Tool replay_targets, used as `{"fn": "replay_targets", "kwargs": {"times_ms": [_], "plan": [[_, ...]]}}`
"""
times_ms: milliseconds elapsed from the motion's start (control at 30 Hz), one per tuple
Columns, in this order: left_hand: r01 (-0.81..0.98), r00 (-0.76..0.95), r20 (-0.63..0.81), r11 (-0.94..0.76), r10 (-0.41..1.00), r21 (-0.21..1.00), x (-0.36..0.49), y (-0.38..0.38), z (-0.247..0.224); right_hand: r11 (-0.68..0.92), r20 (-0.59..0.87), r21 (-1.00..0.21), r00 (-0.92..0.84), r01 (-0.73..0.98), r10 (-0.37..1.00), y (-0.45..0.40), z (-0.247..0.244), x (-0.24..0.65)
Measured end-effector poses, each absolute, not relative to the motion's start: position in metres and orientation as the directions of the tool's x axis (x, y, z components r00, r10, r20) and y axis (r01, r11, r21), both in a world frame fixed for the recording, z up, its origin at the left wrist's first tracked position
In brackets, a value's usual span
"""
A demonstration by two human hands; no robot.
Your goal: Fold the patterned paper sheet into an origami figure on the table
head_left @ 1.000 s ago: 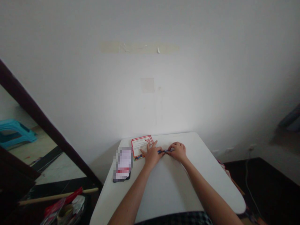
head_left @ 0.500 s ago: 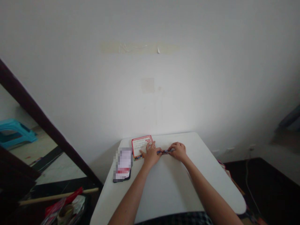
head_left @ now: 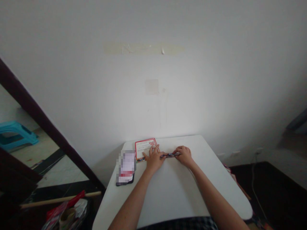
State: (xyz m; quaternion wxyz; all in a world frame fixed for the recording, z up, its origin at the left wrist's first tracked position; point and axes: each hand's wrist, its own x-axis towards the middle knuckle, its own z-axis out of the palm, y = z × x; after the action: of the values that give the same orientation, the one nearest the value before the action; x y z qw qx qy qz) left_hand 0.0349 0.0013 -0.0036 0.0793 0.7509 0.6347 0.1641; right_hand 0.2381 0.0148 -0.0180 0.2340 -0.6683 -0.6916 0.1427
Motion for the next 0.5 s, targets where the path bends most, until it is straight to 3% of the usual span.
{"fn": "replay_targets", "kwargs": {"times_ms": [500], "plan": [[0.922,0.151,0.207,-0.213,0.967,0.322,0.038,-0.009,0.003,0.182,0.295,-0.497,-0.031,0.848,0.955,0.003,-0.025,0.234]]}}
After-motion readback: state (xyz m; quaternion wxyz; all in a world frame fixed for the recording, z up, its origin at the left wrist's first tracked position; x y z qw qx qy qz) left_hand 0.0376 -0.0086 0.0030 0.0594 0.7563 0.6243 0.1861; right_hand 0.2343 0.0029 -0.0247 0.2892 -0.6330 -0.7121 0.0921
